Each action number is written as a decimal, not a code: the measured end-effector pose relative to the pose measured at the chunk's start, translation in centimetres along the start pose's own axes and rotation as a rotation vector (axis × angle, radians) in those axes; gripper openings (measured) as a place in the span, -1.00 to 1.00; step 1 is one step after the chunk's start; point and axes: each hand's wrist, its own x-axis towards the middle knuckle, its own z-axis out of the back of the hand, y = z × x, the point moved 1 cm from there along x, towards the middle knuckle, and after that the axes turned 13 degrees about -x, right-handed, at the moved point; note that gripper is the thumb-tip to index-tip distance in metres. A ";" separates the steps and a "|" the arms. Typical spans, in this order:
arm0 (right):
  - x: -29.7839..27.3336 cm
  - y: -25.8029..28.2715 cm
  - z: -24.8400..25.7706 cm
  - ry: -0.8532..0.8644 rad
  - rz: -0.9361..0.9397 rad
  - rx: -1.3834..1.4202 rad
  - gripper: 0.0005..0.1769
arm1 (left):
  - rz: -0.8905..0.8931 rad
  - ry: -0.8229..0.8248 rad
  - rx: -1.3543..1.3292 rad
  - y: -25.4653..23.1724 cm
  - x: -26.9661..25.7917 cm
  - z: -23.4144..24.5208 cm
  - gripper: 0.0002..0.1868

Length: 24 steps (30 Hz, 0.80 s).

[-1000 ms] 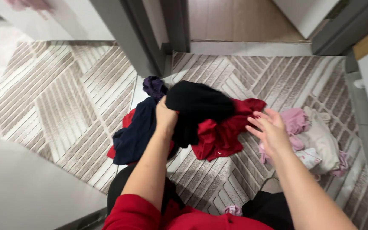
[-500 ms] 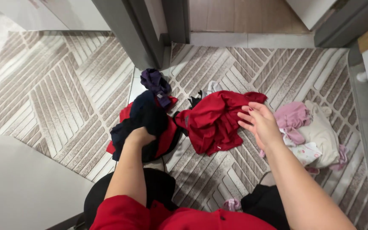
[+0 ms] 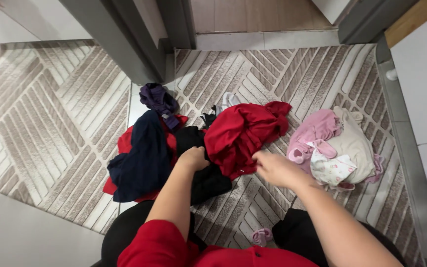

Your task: Sorting a pile of laundry on the floor and inspecting various garments.

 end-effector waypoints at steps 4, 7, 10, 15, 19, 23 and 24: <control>-1.4 0.2 -0.2 0.114 0.060 -0.014 -0.58 | -0.015 -0.043 0.012 -0.5 3.4 -2.8 -0.40; -2.1 0.1 0.2 0.112 0.061 -0.008 -0.53 | -0.042 -0.118 0.005 -0.2 5.8 -4.7 -0.30; -2.3 0.2 1.2 0.125 0.017 0.017 -0.50 | -0.045 -0.221 -0.054 -0.5 6.8 -4.7 -0.14; -2.1 0.2 0.8 0.150 0.048 0.022 -0.47 | 0.514 -0.333 0.057 -4.4 -1.2 1.7 0.30; -1.5 1.0 2.6 0.175 0.044 0.046 -0.43 | 0.677 -0.321 -0.189 1.0 0.8 -2.5 0.40; -0.8 1.4 3.0 0.163 0.025 0.073 -0.41 | 0.506 -0.436 -0.415 11.2 8.3 -11.1 0.21; -0.6 1.3 2.7 0.154 0.037 0.070 -0.42 | 0.406 -0.498 -0.460 14.3 10.7 -13.6 0.06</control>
